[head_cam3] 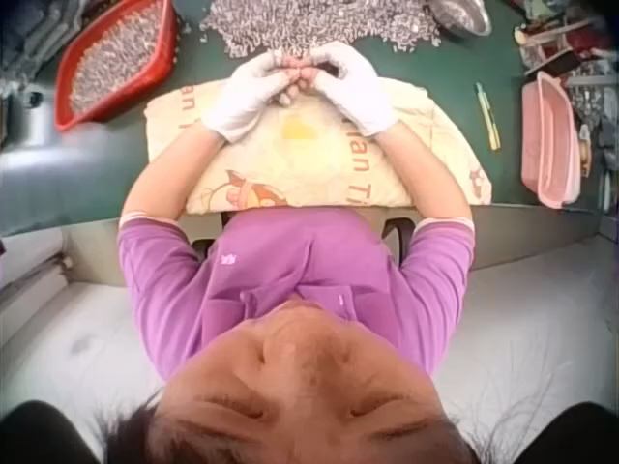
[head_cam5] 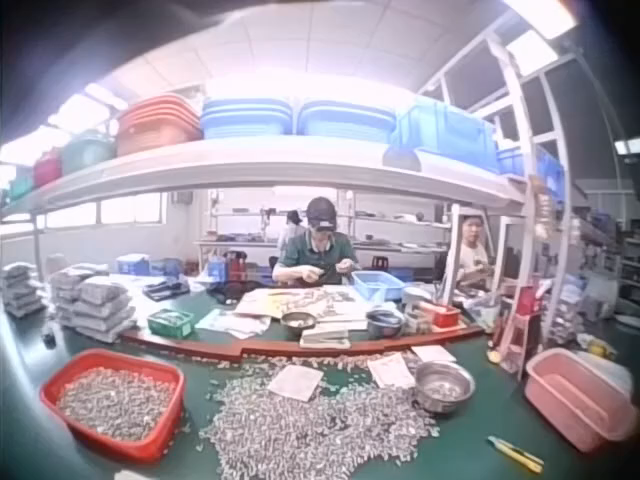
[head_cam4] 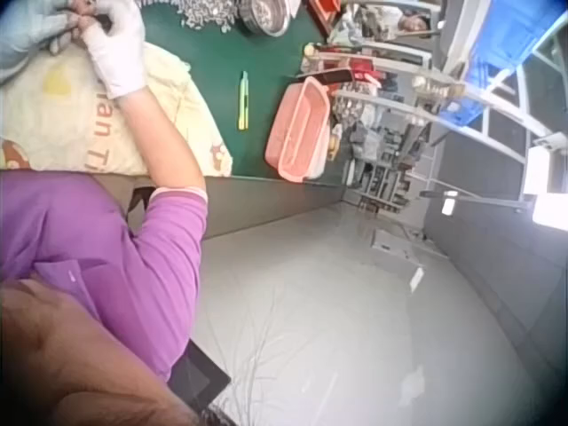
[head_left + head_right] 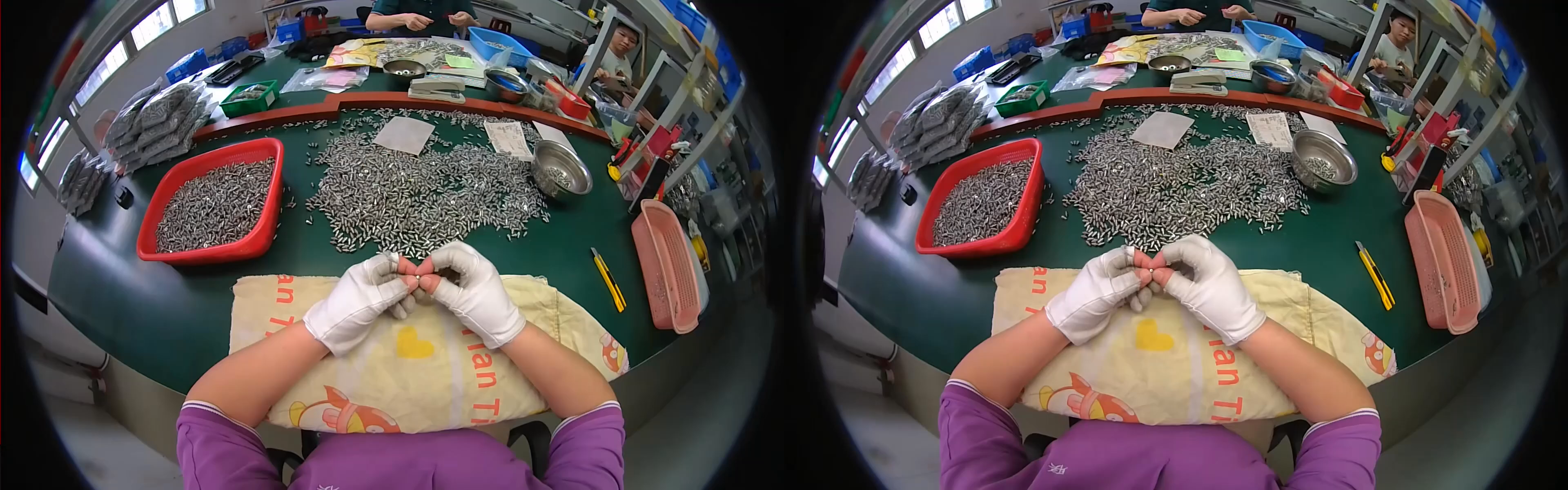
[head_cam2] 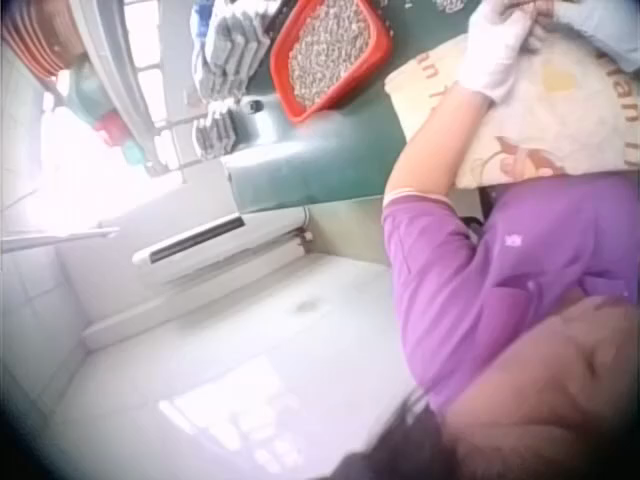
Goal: The worker is inspecting and sorting small metal pins at a manufacturing workbench, occasionally using a small yellow tool and a cleaning cloth.
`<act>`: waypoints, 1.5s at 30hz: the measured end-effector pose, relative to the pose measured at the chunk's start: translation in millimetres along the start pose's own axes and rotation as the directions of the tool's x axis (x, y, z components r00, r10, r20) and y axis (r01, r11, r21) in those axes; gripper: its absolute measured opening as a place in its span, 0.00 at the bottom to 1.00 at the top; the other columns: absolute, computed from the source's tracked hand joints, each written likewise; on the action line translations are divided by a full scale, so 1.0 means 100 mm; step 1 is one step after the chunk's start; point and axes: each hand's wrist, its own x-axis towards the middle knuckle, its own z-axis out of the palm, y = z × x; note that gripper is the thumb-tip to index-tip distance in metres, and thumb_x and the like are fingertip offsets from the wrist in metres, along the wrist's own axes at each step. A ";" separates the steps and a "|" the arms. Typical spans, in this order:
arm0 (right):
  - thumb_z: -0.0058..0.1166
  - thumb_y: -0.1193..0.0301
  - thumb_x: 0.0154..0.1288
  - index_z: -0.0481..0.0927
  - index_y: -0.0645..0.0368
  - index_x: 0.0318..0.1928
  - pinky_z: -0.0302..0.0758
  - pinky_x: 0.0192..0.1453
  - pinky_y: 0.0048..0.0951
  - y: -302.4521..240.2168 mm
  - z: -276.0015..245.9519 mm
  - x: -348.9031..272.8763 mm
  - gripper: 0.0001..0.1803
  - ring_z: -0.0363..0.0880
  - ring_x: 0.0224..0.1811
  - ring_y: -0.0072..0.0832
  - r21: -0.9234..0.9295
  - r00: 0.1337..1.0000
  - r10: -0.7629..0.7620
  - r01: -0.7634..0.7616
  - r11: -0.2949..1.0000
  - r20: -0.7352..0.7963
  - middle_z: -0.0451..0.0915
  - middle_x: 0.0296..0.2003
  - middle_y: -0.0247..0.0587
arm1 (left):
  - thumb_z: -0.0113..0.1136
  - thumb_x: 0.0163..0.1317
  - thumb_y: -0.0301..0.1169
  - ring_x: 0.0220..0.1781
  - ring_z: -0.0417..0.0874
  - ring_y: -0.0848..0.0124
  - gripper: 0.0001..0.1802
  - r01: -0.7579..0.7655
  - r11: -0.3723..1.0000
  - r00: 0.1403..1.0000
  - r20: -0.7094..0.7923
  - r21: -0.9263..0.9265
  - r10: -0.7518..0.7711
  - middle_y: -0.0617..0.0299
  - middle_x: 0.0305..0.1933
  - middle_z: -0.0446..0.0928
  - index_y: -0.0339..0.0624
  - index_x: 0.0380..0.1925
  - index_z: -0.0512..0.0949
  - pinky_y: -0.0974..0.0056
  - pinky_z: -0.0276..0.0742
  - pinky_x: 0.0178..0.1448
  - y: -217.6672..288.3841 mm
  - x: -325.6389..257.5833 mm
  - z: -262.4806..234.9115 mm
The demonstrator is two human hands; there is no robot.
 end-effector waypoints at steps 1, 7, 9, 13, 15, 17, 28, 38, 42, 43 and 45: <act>0.66 0.73 0.61 0.83 0.58 0.42 0.74 0.44 0.25 -0.01 0.00 0.00 0.09 0.76 0.39 0.25 -0.011 1.000 -0.022 0.022 1.000 -0.022 0.76 0.39 0.35 | 0.59 0.69 0.35 0.34 0.78 0.79 0.12 0.008 1.000 1.000 -0.005 -0.003 -0.008 0.63 0.38 0.79 0.39 0.46 0.75 0.72 0.75 0.39 0.00 0.00 0.01; 0.65 0.75 0.57 0.83 0.58 0.40 0.76 0.39 0.29 -0.12 0.03 0.03 0.09 0.78 0.36 0.28 -0.227 0.980 -0.188 0.169 0.959 -0.063 0.77 0.35 0.37 | 0.57 0.71 0.36 0.32 0.77 0.79 0.11 0.003 1.000 1.000 -0.017 0.025 -0.002 0.63 0.37 0.79 0.41 0.44 0.74 0.72 0.75 0.38 0.03 -0.02 -0.03; 0.65 0.75 0.57 0.82 0.58 0.40 0.77 0.38 0.32 -0.11 0.01 0.04 0.09 0.79 0.35 0.33 -0.319 0.963 -0.261 0.230 0.920 -0.059 0.77 0.34 0.39 | 0.56 0.71 0.36 0.33 0.77 0.79 0.11 -0.006 1.000 1.000 -0.017 0.021 0.007 0.63 0.38 0.79 0.41 0.44 0.74 0.72 0.75 0.38 0.02 -0.02 -0.04; 0.66 0.74 0.52 0.83 0.56 0.38 0.76 0.39 0.33 -0.11 -0.02 0.07 0.11 0.78 0.35 0.36 -0.504 0.907 -0.420 0.350 0.789 -0.029 0.79 0.34 0.40 | 0.56 0.72 0.37 0.33 0.78 0.80 0.12 -0.006 1.000 1.000 0.006 0.013 0.006 0.63 0.39 0.80 0.41 0.45 0.75 0.74 0.75 0.38 0.01 -0.01 -0.04; 0.66 0.74 0.51 0.83 0.55 0.38 0.76 0.38 0.35 -0.11 -0.02 0.08 0.11 0.78 0.35 0.38 -0.534 0.888 -0.459 0.379 0.756 -0.020 0.80 0.34 0.40 | 0.56 0.72 0.37 0.33 0.78 0.80 0.12 -0.007 1.000 1.000 0.008 0.020 0.006 0.63 0.39 0.80 0.40 0.45 0.75 0.74 0.75 0.38 0.00 -0.01 -0.03; 0.67 0.74 0.51 0.82 0.54 0.35 0.75 0.38 0.36 -0.11 -0.02 0.08 0.10 0.78 0.35 0.39 -0.576 0.876 -0.482 0.395 0.716 0.002 0.80 0.34 0.39 | 0.56 0.72 0.36 0.33 0.78 0.80 0.11 -0.016 1.000 1.000 -0.008 0.024 0.016 0.63 0.39 0.79 0.40 0.45 0.75 0.74 0.75 0.39 -0.02 -0.01 -0.02; 0.65 0.73 0.55 0.83 0.57 0.35 0.77 0.40 0.33 -0.12 -0.03 0.05 0.06 0.80 0.36 0.36 -0.379 0.963 -0.264 0.228 0.897 -0.045 0.79 0.35 0.39 | 0.57 0.70 0.31 0.34 0.77 0.79 0.07 0.001 1.000 0.998 -0.069 0.015 0.000 0.65 0.37 0.77 0.40 0.43 0.74 0.72 0.75 0.39 -0.01 -0.02 0.05; 0.64 0.76 0.57 0.83 0.61 0.36 0.74 0.41 0.24 -0.11 -0.09 0.06 0.06 0.77 0.37 0.24 -0.155 0.999 -0.030 0.035 0.987 0.034 0.77 0.36 0.36 | 0.59 0.69 0.31 0.32 0.78 0.79 0.08 0.002 1.000 0.999 -0.054 -0.012 -0.003 0.62 0.36 0.81 0.39 0.44 0.77 0.73 0.76 0.37 -0.05 0.00 0.02; 0.60 0.75 0.58 0.83 0.60 0.38 0.77 0.40 0.30 -0.14 -0.05 0.06 0.07 0.80 0.35 0.33 -0.297 0.991 -0.131 0.122 0.947 -0.011 0.78 0.35 0.41 | 0.58 0.69 0.31 0.32 0.78 0.79 0.09 0.006 1.000 0.999 -0.049 0.008 -0.006 0.62 0.36 0.81 0.39 0.44 0.77 0.73 0.76 0.37 -0.04 0.01 0.01; 0.60 0.74 0.58 0.82 0.59 0.37 0.77 0.41 0.32 -0.13 -0.05 0.06 0.06 0.80 0.35 0.35 -0.337 0.984 -0.178 0.164 0.927 -0.010 0.78 0.34 0.42 | 0.58 0.70 0.32 0.32 0.78 0.79 0.09 0.006 1.000 0.999 -0.040 0.013 -0.005 0.62 0.36 0.80 0.39 0.45 0.77 0.73 0.76 0.37 -0.03 0.00 0.01; 0.59 0.73 0.59 0.81 0.59 0.37 0.77 0.42 0.34 -0.13 -0.06 0.07 0.06 0.79 0.36 0.38 -0.376 0.974 -0.225 0.206 0.904 -0.007 0.78 0.34 0.42 | 0.58 0.70 0.33 0.32 0.78 0.79 0.10 0.004 1.000 0.999 -0.032 0.019 -0.004 0.62 0.37 0.80 0.39 0.45 0.77 0.73 0.76 0.37 -0.03 0.00 0.00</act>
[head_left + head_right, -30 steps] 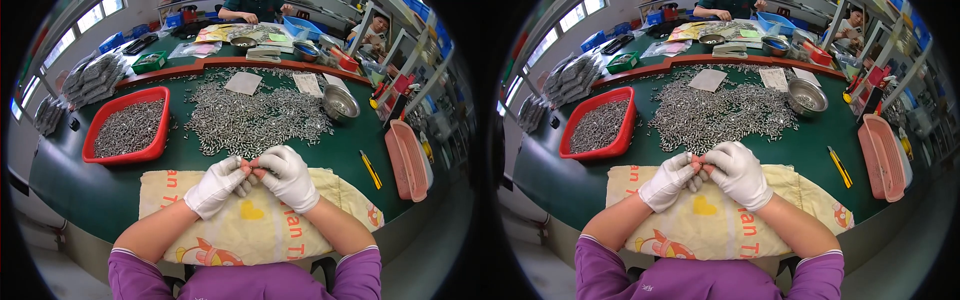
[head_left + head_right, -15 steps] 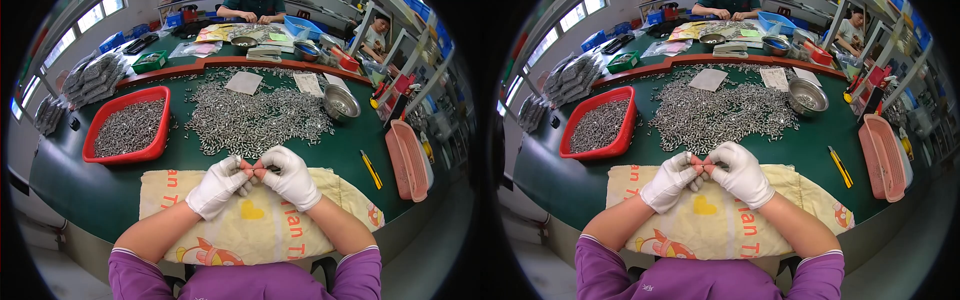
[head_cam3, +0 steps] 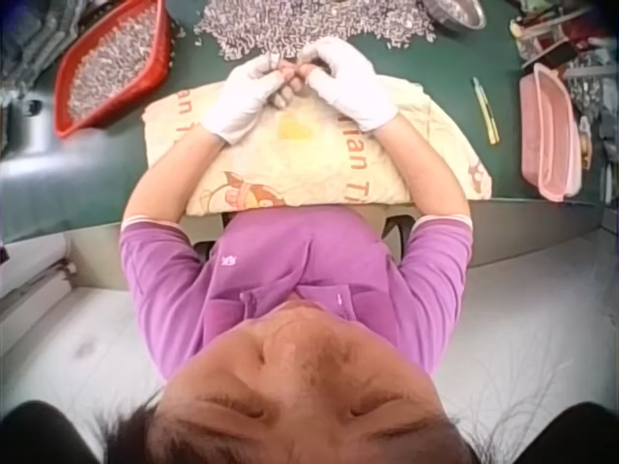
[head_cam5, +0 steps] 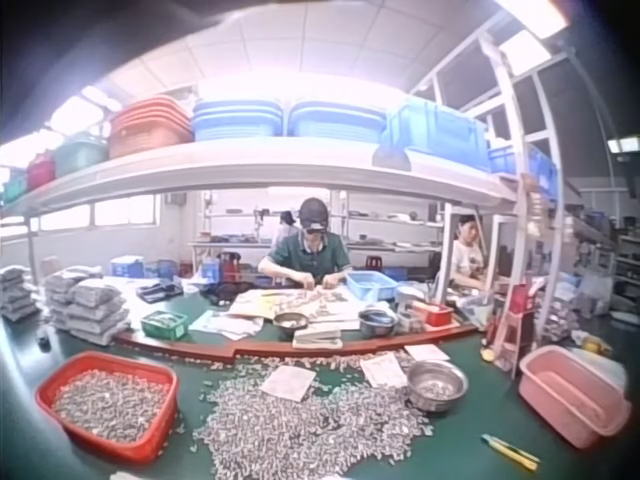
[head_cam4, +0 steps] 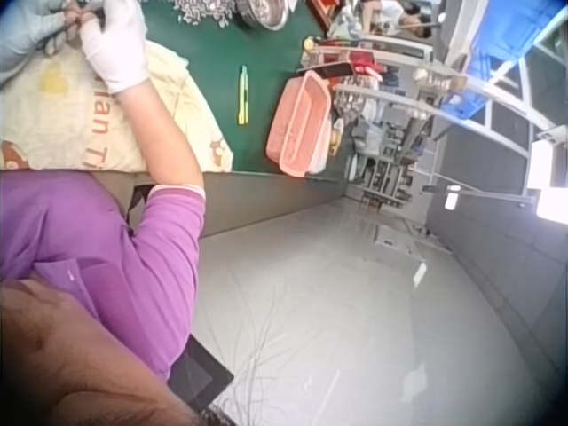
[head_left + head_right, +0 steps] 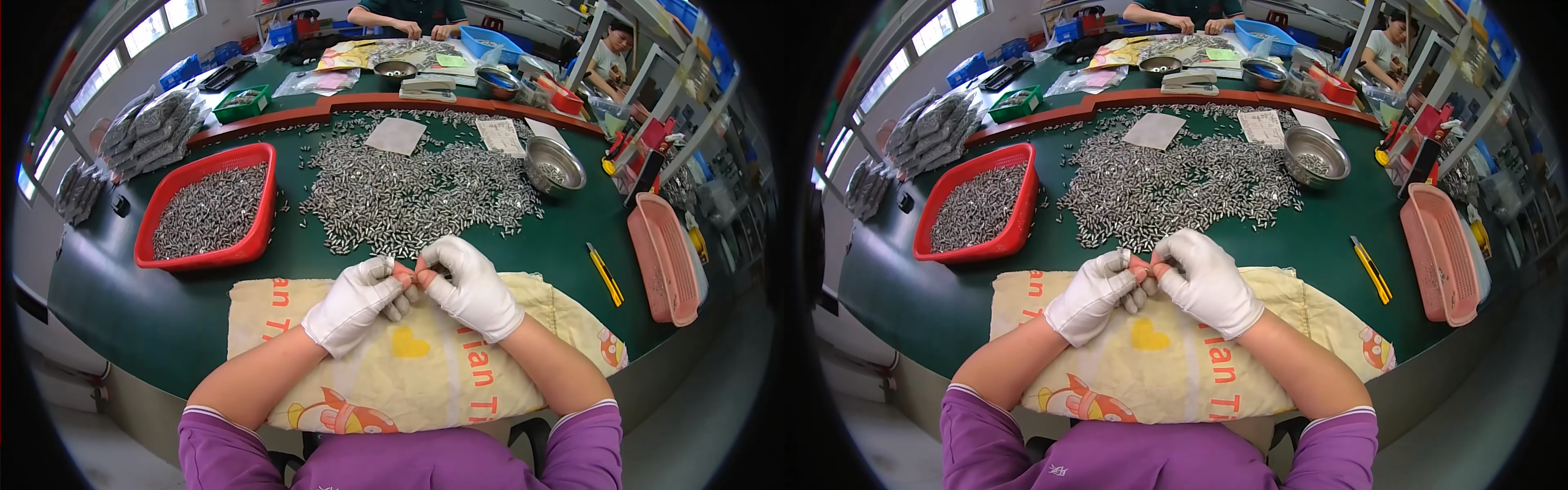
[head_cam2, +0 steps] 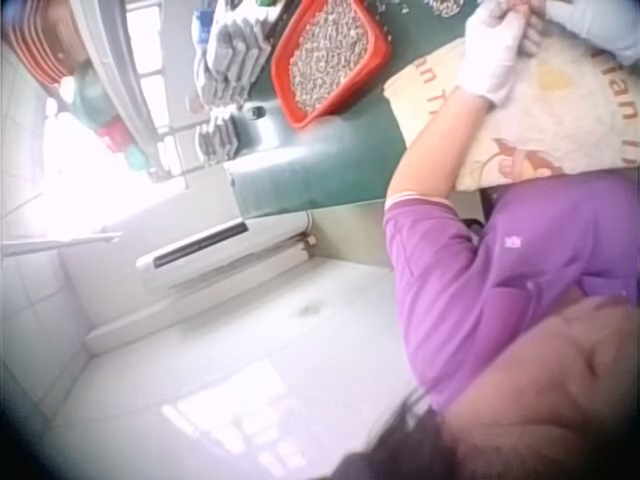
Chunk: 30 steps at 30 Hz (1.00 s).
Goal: The worker is inspecting and sorting small metal pins at a manufacturing workbench, occasionally using a small yellow tool and a cleaning cloth.
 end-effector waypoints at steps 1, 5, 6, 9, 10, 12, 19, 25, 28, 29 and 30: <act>0.59 0.73 0.60 0.79 0.60 0.37 0.76 0.42 0.32 -0.01 -0.02 0.01 0.06 0.79 0.36 0.36 -0.054 0.999 0.035 -0.037 0.998 -0.034 0.77 0.35 0.42 | 0.57 0.71 0.35 0.32 0.78 0.79 0.11 -0.011 1.000 1.000 0.003 0.002 0.011 0.62 0.37 0.80 0.39 0.45 0.77 0.74 0.75 0.37 0.00 0.00 -0.01; 0.58 0.73 0.58 0.78 0.57 0.36 0.76 0.42 0.39 0.10 -0.24 0.10 0.05 0.79 0.38 0.41 -0.352 0.964 -0.047 -0.049 0.935 -0.260 0.78 0.33 0.41 | 0.56 0.71 0.39 0.31 0.78 0.79 0.15 -0.002 1.000 1.000 0.000 -0.014 0.002 0.61 0.38 0.80 0.39 0.46 0.75 0.74 0.75 0.37 0.04 -0.01 0.02; 0.58 0.72 0.59 0.78 0.57 0.35 0.75 0.43 0.41 0.20 -0.30 0.10 0.05 0.78 0.39 0.41 -0.414 0.949 -0.047 -0.091 0.906 -0.312 0.78 0.34 0.41 | 0.56 0.71 0.39 0.31 0.78 0.79 0.15 -0.003 1.000 1.000 0.003 -0.015 0.003 0.61 0.38 0.80 0.39 0.46 0.75 0.74 0.75 0.37 0.04 0.00 0.03; 0.59 0.69 0.61 0.81 0.53 0.36 0.76 0.46 0.40 0.37 -0.47 0.09 0.04 0.79 0.42 0.41 -0.596 0.954 -0.012 -0.176 0.784 -0.298 0.79 0.36 0.39 | 0.56 0.72 0.41 0.31 0.77 0.79 0.16 0.009 1.000 1.000 0.011 -0.009 -0.009 0.61 0.37 0.79 0.39 0.46 0.74 0.74 0.75 0.37 0.04 0.01 0.02; 0.59 0.68 0.61 0.82 0.52 0.35 0.76 0.46 0.40 0.41 -0.49 0.09 0.04 0.79 0.43 0.40 -0.614 0.949 -0.046 -0.163 0.772 -0.311 0.79 0.36 0.38 | 0.56 0.72 0.41 0.31 0.77 0.79 0.16 0.009 1.000 1.000 0.011 -0.008 -0.009 0.61 0.38 0.79 0.39 0.46 0.74 0.73 0.76 0.37 0.03 0.01 0.02; 0.60 0.69 0.61 0.82 0.52 0.35 0.76 0.46 0.39 0.43 -0.50 0.11 0.03 0.79 0.43 0.40 -0.634 0.943 -0.092 -0.141 0.760 -0.320 0.80 0.37 0.38 | 0.56 0.72 0.42 0.32 0.77 0.78 0.16 0.010 1.000 1.000 0.010 -0.007 -0.010 0.61 0.38 0.79 0.38 0.45 0.74 0.73 0.76 0.37 0.03 0.01 0.02; 0.62 0.69 0.60 0.83 0.53 0.36 0.76 0.45 0.38 0.44 -0.47 0.09 0.05 0.79 0.41 0.39 -0.620 0.961 -0.101 -0.084 0.780 -0.257 0.80 0.37 0.38 | 0.57 0.71 0.38 0.35 0.78 0.77 0.13 0.007 0.998 1.000 0.002 -0.067 -0.006 0.60 0.41 0.79 0.41 0.46 0.73 0.72 0.77 0.40 0.02 0.03 0.00; 0.63 0.69 0.56 0.83 0.50 0.37 0.76 0.44 0.38 0.20 -0.31 0.10 0.07 0.79 0.40 0.36 -0.546 0.945 -0.271 0.131 0.827 -0.183 0.81 0.35 0.33 | 0.58 0.71 0.38 0.37 0.79 0.76 0.13 0.015 0.993 1.000 0.014 -0.119 -0.014 0.60 0.41 0.79 0.41 0.46 0.73 0.71 0.76 0.40 0.04 0.03 -0.03; 0.64 0.71 0.52 0.83 0.49 0.38 0.75 0.44 0.37 0.07 -0.18 0.06 0.10 0.79 0.40 0.35 -0.481 0.938 -0.338 0.260 0.837 -0.082 0.81 0.36 0.32 | 0.58 0.71 0.38 0.36 0.79 0.76 0.13 0.016 0.990 0.999 0.038 -0.142 -0.010 0.60 0.41 0.79 0.41 0.46 0.74 0.71 0.76 0.40 0.03 0.03 -0.05; 0.64 0.72 0.51 0.83 0.49 0.38 0.75 0.43 0.36 0.04 -0.15 0.05 0.11 0.79 0.40 0.35 -0.462 0.933 -0.355 0.293 0.837 -0.052 0.80 0.36 0.32 | 0.58 0.71 0.39 0.36 0.79 0.76 0.14 0.013 0.988 0.999 0.051 -0.151 -0.005 0.60 0.40 0.79 0.41 0.46 0.74 0.71 0.76 0.40 0.03 0.02 -0.05; 0.64 0.72 0.48 0.82 0.49 0.40 0.75 0.43 0.36 0.02 -0.13 0.03 0.14 0.79 0.40 0.34 -0.455 0.920 -0.391 0.337 0.824 -0.029 0.80 0.37 0.32 | 0.58 0.71 0.39 0.36 0.79 0.76 0.14 0.012 0.989 0.999 0.053 -0.150 -0.004 0.60 0.40 0.79 0.41 0.46 0.74 0.71 0.76 0.40 0.03 0.02 -0.05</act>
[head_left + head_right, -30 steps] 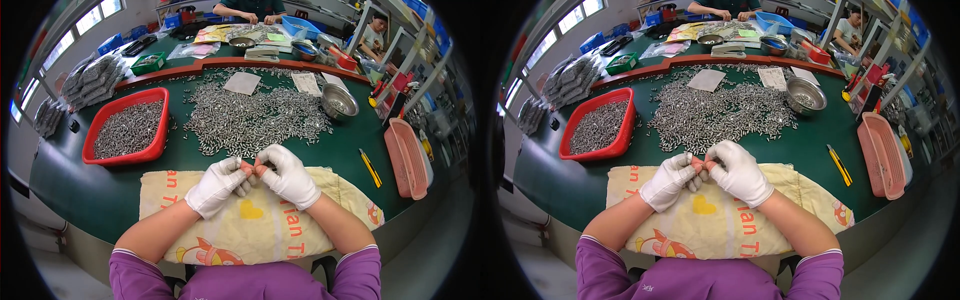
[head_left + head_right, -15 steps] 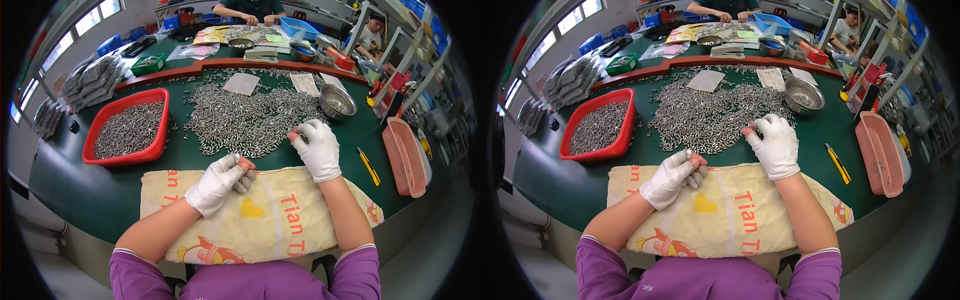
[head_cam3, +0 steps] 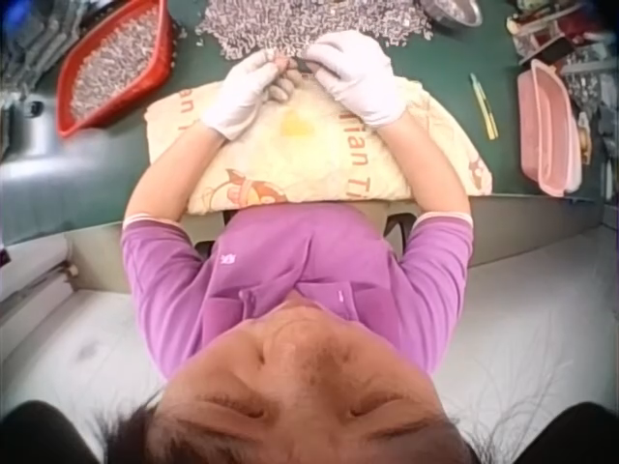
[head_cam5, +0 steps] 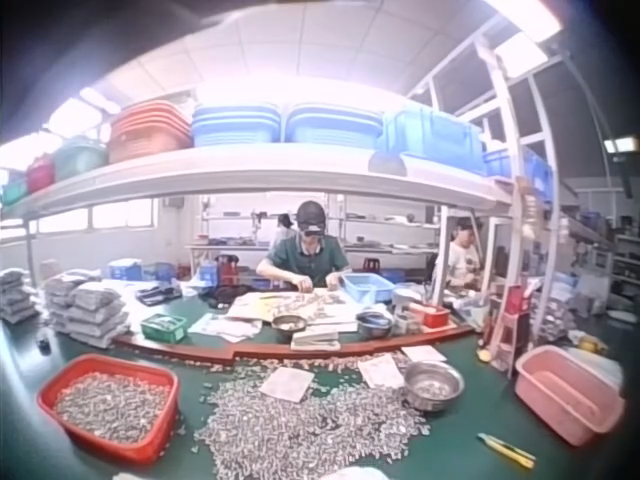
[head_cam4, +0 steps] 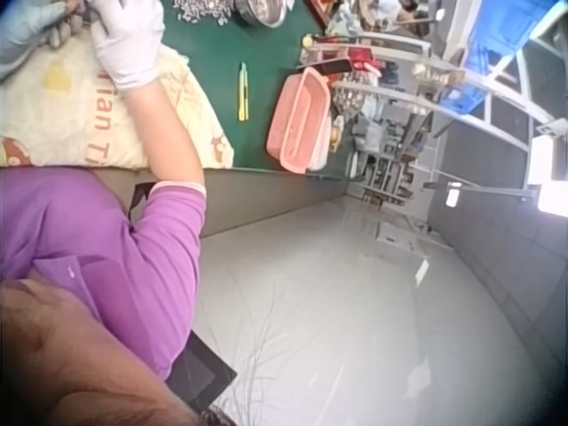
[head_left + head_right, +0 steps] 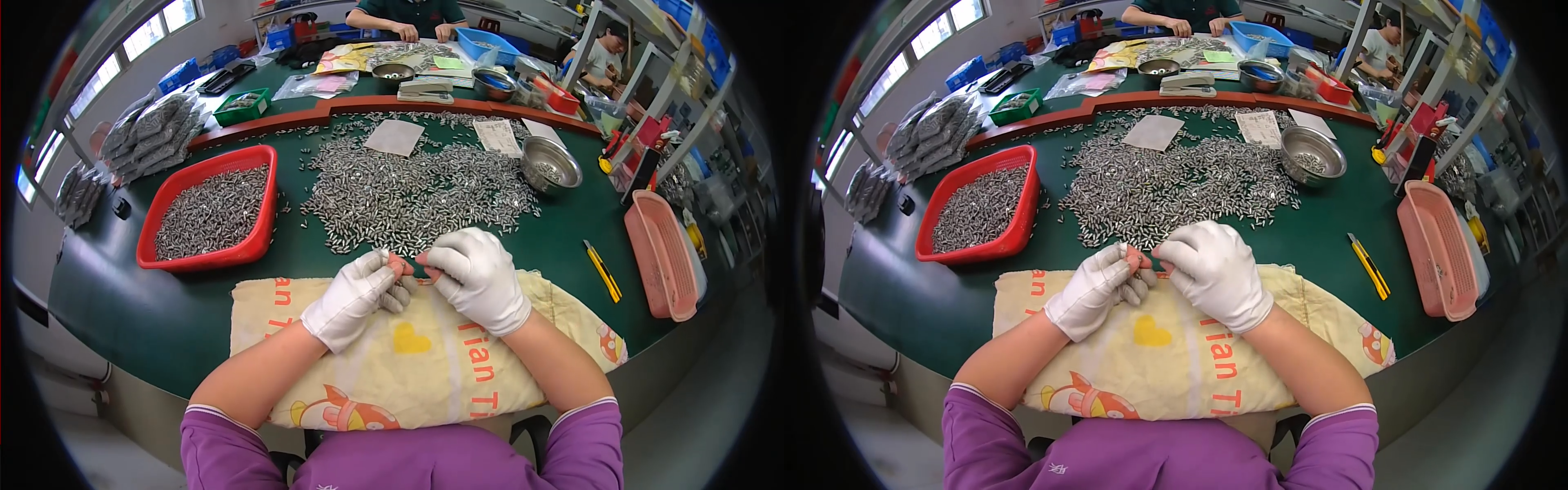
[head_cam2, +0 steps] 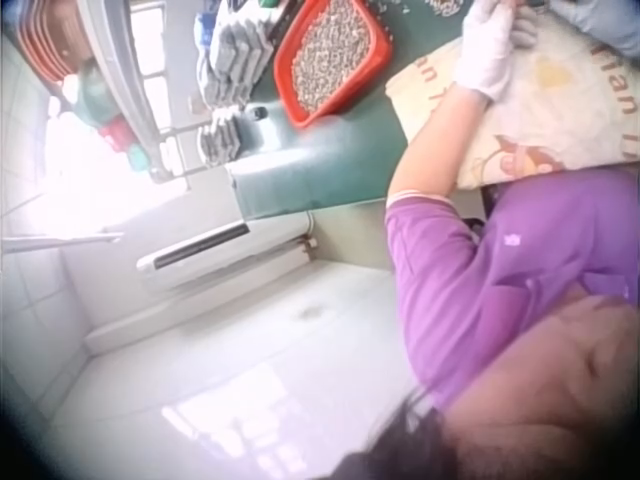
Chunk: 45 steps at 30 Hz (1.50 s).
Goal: The worker is inspecting and sorting small metal pins at a manufacturing workbench, occasionally using a small yellow tool and a cleaning cloth.
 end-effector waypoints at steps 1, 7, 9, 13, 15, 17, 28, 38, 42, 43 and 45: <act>0.64 0.72 0.48 0.82 0.49 0.40 0.75 0.43 0.36 -0.03 0.00 0.00 0.14 0.79 0.40 0.34 -0.002 1.000 0.000 0.000 1.000 -0.001 0.80 0.37 0.32 | 0.58 0.71 0.39 0.36 0.79 0.76 0.14 -0.007 0.999 1.000 -0.005 0.035 0.007 0.60 0.40 0.79 0.41 0.45 0.74 0.71 0.76 0.40 0.00 0.00 0.01; 0.65 0.72 0.50 0.83 0.49 0.39 0.75 0.41 0.37 -0.02 0.04 -0.04 0.13 0.79 0.38 0.35 -0.027 0.999 -0.008 0.009 1.000 0.036 0.80 0.35 0.32 | 0.58 0.71 0.40 0.34 0.78 0.76 0.14 -0.028 0.997 1.000 -0.008 0.066 0.029 0.61 0.39 0.79 0.41 0.44 0.74 0.72 0.76 0.39 -0.04 0.01 0.01; 0.64 0.73 0.51 0.83 0.49 0.39 0.76 0.41 0.38 -0.02 0.01 -0.04 0.12 0.79 0.39 0.35 -0.031 0.998 0.060 -0.059 0.998 0.034 0.80 0.35 0.32 | 0.58 0.71 0.41 0.34 0.78 0.76 0.14 -0.008 0.998 1.000 -0.027 0.055 0.010 0.61 0.39 0.79 0.41 0.44 0.74 0.72 0.76 0.39 -0.04 0.01 0.03; 0.62 0.74 0.53 0.84 0.51 0.35 0.77 0.42 0.37 0.11 -0.06 -0.01 0.08 0.80 0.38 0.38 -0.050 0.985 0.172 -0.170 0.984 0.020 0.82 0.35 0.35 | 0.58 0.71 0.40 0.34 0.78 0.76 0.13 -0.025 0.998 0.999 -0.046 0.059 0.028 0.61 0.38 0.79 0.42 0.43 0.74 0.71 0.76 0.38 -0.02 -0.01 0.04; 0.62 0.74 0.54 0.84 0.51 0.35 0.77 0.41 0.37 0.16 -0.08 -0.03 0.07 0.80 0.38 0.38 0.000 0.981 0.187 -0.187 0.982 0.049 0.82 0.35 0.35 | 0.57 0.71 0.38 0.33 0.77 0.76 0.11 -0.049 0.996 0.998 -0.034 0.081 0.052 0.62 0.37 0.78 0.42 0.43 0.73 0.71 0.75 0.37 -0.02 -0.01 0.05; 0.62 0.72 0.55 0.83 0.52 0.35 0.78 0.41 0.38 0.12 -0.08 -0.05 0.06 0.80 0.38 0.38 0.055 0.974 0.180 -0.189 0.980 0.138 0.81 0.34 0.36 | 0.57 0.71 0.41 0.34 0.79 0.75 0.14 -0.061 0.992 0.997 -0.030 0.111 0.065 0.61 0.38 0.79 0.42 0.43 0.74 0.71 0.76 0.38 -0.05 -0.04 0.03; 0.62 0.65 0.57 0.80 0.55 0.49 0.73 0.58 0.41 -0.32 -0.29 -0.50 0.19 0.76 0.51 0.43 0.179 0.917 0.071 -0.151 0.972 0.391 0.76 0.50 0.44 | 0.56 0.72 0.38 0.34 0.78 0.77 0.12 -0.099 0.951 0.990 -0.064 0.293 0.123 0.61 0.38 0.79 0.40 0.42 0.75 0.71 0.78 0.38 -0.10 -0.43 0.06; 0.56 0.46 0.61 0.76 0.55 0.58 0.68 0.63 0.47 -0.59 -0.96 -1.12 0.32 0.68 0.63 0.49 -0.224 0.853 0.417 -0.360 0.906 0.315 0.73 0.58 0.47 | 0.54 0.73 0.40 0.33 0.77 0.78 0.12 -0.136 0.940 0.983 -0.079 0.313 0.168 0.63 0.37 0.79 0.42 0.40 0.74 0.71 0.76 0.37 -0.10 -0.42 0.06; 0.57 0.52 0.61 0.78 0.54 0.53 0.71 0.56 0.42 -0.76 -0.81 -1.25 0.25 0.74 0.51 0.43 -0.141 0.893 0.337 -0.308 0.941 0.299 0.76 0.54 0.41 | 0.53 0.73 0.40 0.31 0.75 0.78 0.12 -0.183 0.946 0.967 -0.123 0.268 0.222 0.64 0.37 0.78 0.43 0.40 0.74 0.72 0.72 0.36 -0.19 -0.42 0.10; 0.57 0.54 0.60 0.79 0.53 0.52 0.72 0.53 0.41 -0.82 -0.73 -1.28 0.24 0.74 0.49 0.41 -0.089 0.915 0.273 -0.258 0.962 0.297 0.76 0.52 0.40 | 0.53 0.73 0.40 0.31 0.75 0.78 0.12 -0.181 0.946 0.968 -0.121 0.268 0.219 0.64 0.37 0.78 0.43 0.40 0.74 0.72 0.72 0.36 -0.22 -0.45 0.15; 0.58 0.56 0.58 0.80 0.53 0.48 0.73 0.49 0.39 -0.96 -0.62 -1.20 0.21 0.76 0.45 0.39 0.018 0.928 0.181 -0.198 0.980 0.325 0.77 0.49 0.39 | 0.54 0.73 0.40 0.31 0.74 0.78 0.12 -0.179 0.970 0.971 -0.128 0.163 0.201 0.64 0.37 0.78 0.44 0.41 0.74 0.72 0.71 0.36 -0.28 -0.54 0.30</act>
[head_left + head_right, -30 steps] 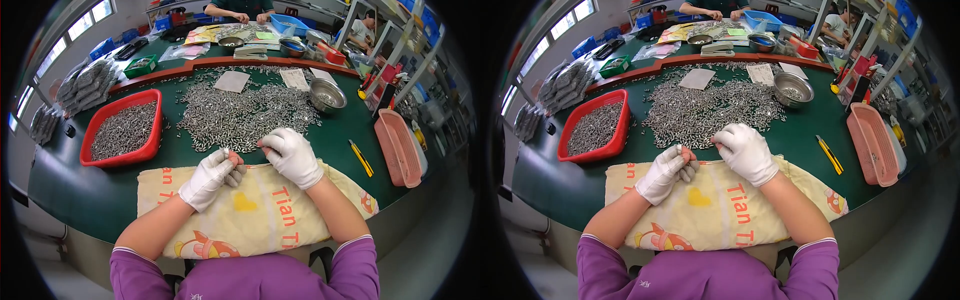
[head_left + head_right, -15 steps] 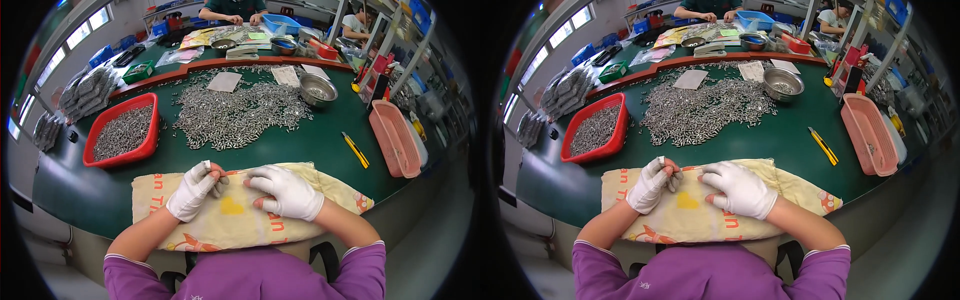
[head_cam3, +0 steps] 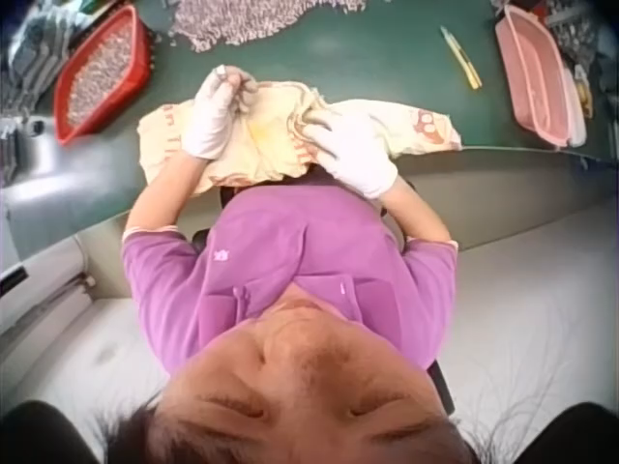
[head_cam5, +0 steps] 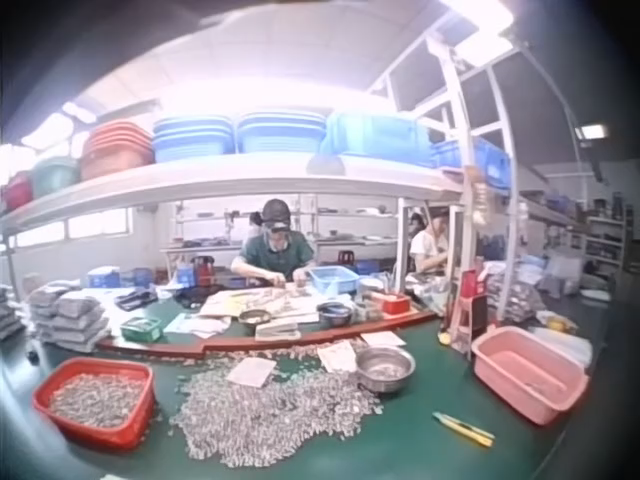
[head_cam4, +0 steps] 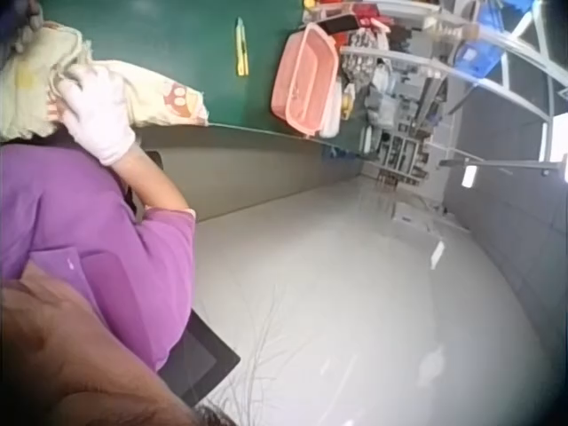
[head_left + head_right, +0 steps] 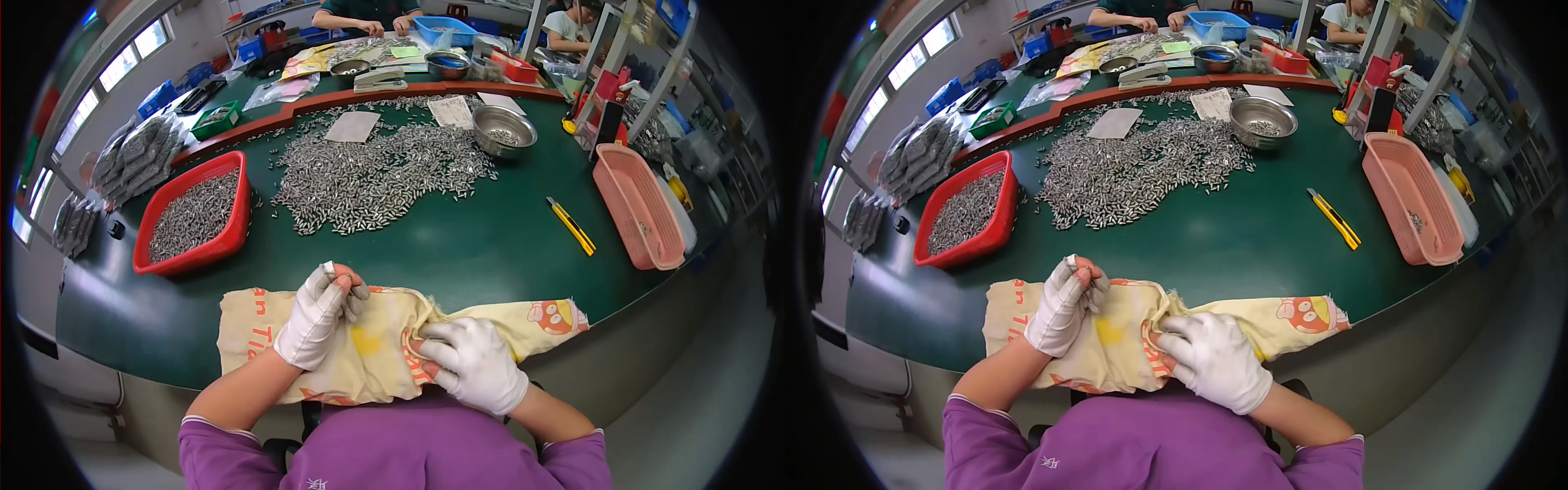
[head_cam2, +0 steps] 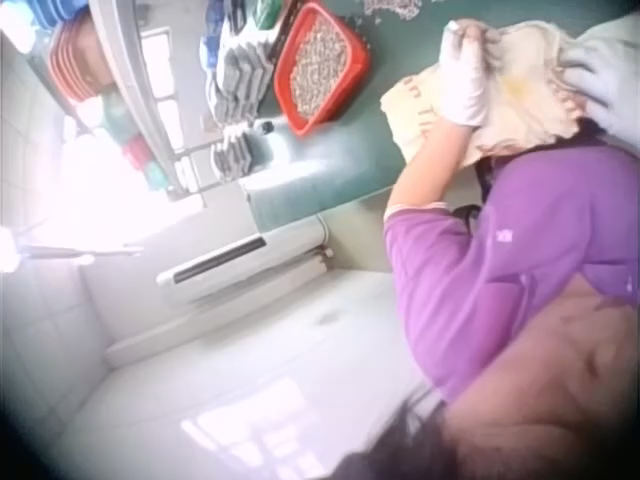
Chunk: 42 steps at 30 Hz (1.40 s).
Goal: The worker is inspecting and sorting small metal pins at a manufacturing workbench, occasionally using a small yellow tool and a cleaning cloth.
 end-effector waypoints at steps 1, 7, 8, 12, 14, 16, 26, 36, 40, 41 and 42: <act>0.59 0.54 0.58 0.80 0.54 0.48 0.73 0.49 0.39 -0.06 0.03 0.07 0.22 0.75 0.46 0.39 0.034 1.000 -0.002 0.002 0.999 0.006 0.77 0.49 0.40 | 0.55 0.73 0.40 0.31 0.75 0.78 0.11 0.017 1.000 1.000 0.011 -0.017 -0.016 0.64 0.37 0.77 0.44 0.41 0.74 0.72 0.71 0.37 -0.01 -0.05 0.03; 0.64 0.46 0.51 0.71 0.56 0.62 0.62 0.67 0.52 -0.39 0.17 0.43 0.42 0.67 0.61 0.51 0.120 0.994 -0.090 0.082 0.989 0.062 0.71 0.55 0.48 | 0.58 0.71 0.42 0.34 0.74 0.77 0.12 -0.144 0.934 0.968 -0.244 -0.327 0.064 0.64 0.35 0.75 0.46 0.42 0.74 0.70 0.70 0.40 -0.06 -0.13 0.22; 0.65 0.48 0.51 0.71 0.55 0.62 0.62 0.67 0.52 -0.42 0.22 0.47 0.41 0.66 0.62 0.50 0.055 0.990 -0.108 0.103 0.993 0.092 0.71 0.54 0.47 | 0.58 0.71 0.42 0.34 0.74 0.77 0.12 -0.144 0.935 0.968 -0.242 -0.324 0.065 0.64 0.35 0.75 0.46 0.42 0.74 0.70 0.70 0.40 -0.02 -0.12 0.21; 0.62 0.65 0.53 0.79 0.47 0.51 0.76 0.41 0.40 -0.37 0.35 0.40 0.22 0.78 0.38 0.39 0.154 0.970 -0.192 0.168 0.974 0.151 0.77 0.43 0.39 | 0.59 0.69 0.42 0.28 0.66 0.79 0.11 -0.277 0.804 0.934 -0.344 -0.526 0.096 0.69 0.34 0.73 0.48 0.39 0.76 0.72 0.64 0.34 0.21 -0.11 -0.16; 0.59 0.69 0.54 0.79 0.50 0.49 0.76 0.39 0.39 -0.25 0.23 0.34 0.19 0.77 0.35 0.42 0.213 0.983 -0.145 0.119 0.970 0.109 0.77 0.38 0.39 | 0.56 0.71 0.37 0.28 0.66 0.80 0.08 -0.356 0.765 0.908 -0.391 -0.536 0.148 0.67 0.34 0.74 0.46 0.40 0.76 0.74 0.63 0.31 0.35 -0.20 -0.43; 0.56 0.78 0.50 0.80 0.54 0.46 0.76 0.43 0.39 -0.04 -0.01 0.26 0.19 0.77 0.39 0.44 0.267 0.999 0.016 -0.004 0.964 -0.043 0.77 0.39 0.45 | 0.55 0.71 0.36 0.27 0.65 0.80 0.08 -0.341 0.744 0.911 -0.396 -0.575 0.112 0.66 0.34 0.74 0.44 0.39 0.75 0.75 0.63 0.30 0.46 -0.29 -0.64; 0.62 0.72 0.50 0.77 0.56 0.54 0.76 0.49 0.40 -0.30 -0.42 0.86 0.27 0.76 0.46 0.42 0.010 0.989 -0.046 0.047 0.999 -0.139 0.75 0.48 0.44 | 0.57 0.70 0.38 0.26 0.64 0.79 0.08 -0.358 0.778 0.868 -0.492 -0.516 0.073 0.69 0.33 0.73 0.47 0.37 0.76 0.74 0.61 0.30 0.21 -0.54 -0.96; 0.59 0.63 0.57 0.78 0.55 0.50 0.80 0.42 0.38 -0.40 0.90 1.73 0.20 0.78 0.44 0.39 0.000 0.971 -0.177 0.180 0.984 0.160 0.74 0.51 0.43 | 0.59 0.69 0.39 0.26 0.63 0.80 0.09 -0.350 0.805 0.864 -0.498 -0.480 0.079 0.70 0.31 0.72 0.48 0.36 0.77 0.73 0.61 0.30 0.20 -0.56 -0.98; 0.59 0.67 0.57 0.76 0.60 0.46 0.82 0.41 0.39 -0.24 0.90 1.75 0.17 0.79 0.42 0.40 -0.093 0.996 0.025 -0.017 0.996 0.087 0.74 0.47 0.44 | 0.59 0.69 0.40 0.27 0.64 0.79 0.09 -0.328 0.825 0.873 -0.482 -0.460 0.078 0.70 0.32 0.72 0.49 0.36 0.77 0.73 0.61 0.31 0.21 -0.56 -0.96; 0.59 0.68 0.57 0.76 0.60 0.46 0.82 0.41 0.39 -0.16 0.88 1.74 0.17 0.79 0.42 0.40 -0.128 0.995 0.054 -0.043 0.991 0.086 0.74 0.47 0.45 | 0.59 0.69 0.40 0.27 0.64 0.79 0.09 -0.327 0.824 0.873 -0.481 -0.462 0.077 0.70 0.32 0.72 0.49 0.36 0.77 0.73 0.61 0.31 0.21 -0.56 -0.94; 0.59 0.69 0.57 0.76 0.60 0.46 0.82 0.42 0.40 -0.09 0.84 1.72 0.17 0.79 0.43 0.41 -0.108 0.995 0.068 -0.060 0.992 0.074 0.74 0.48 0.45 | 0.59 0.69 0.40 0.27 0.64 0.79 0.09 -0.324 0.827 0.875 -0.477 -0.459 0.078 0.70 0.32 0.71 0.49 0.36 0.77 0.73 0.61 0.31 0.22 -0.56 -0.93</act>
